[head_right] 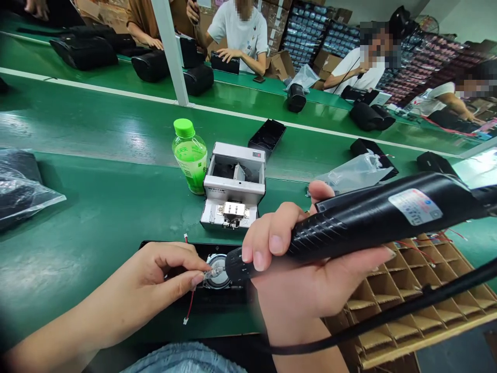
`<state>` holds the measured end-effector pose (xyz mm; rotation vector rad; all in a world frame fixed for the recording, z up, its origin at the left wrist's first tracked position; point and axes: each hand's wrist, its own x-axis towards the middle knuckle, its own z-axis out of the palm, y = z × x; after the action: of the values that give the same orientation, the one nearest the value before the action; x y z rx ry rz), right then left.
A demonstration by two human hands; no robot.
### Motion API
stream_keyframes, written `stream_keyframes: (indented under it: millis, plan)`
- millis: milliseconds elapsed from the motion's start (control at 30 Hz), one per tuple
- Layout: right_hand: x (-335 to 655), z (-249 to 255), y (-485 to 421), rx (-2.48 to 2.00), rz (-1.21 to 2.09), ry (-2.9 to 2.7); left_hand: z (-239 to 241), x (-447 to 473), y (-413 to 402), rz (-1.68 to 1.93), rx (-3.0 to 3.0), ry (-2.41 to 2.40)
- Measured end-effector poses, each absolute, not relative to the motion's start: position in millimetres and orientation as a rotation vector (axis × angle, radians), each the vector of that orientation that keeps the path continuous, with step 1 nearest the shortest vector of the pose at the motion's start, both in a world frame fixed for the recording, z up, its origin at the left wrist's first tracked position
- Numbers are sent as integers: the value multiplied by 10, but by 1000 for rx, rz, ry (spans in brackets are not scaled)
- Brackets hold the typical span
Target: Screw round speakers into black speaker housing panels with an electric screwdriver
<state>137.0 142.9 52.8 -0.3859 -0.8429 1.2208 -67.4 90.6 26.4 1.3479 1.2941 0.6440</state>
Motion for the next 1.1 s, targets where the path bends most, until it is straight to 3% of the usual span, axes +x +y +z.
stream_keyframes:
  millis: [367,967,1100]
  plan:
    - [1314,656,1361,-494,1236,-810,196,-765,942,522,1098,1215]
    - [1331,689,1283,-529,1220,-868,235,-828,915,487,1460,1175]
    - [1369,698,1385,-609,1061,-828,245,-898,1057,333,1947,1457]
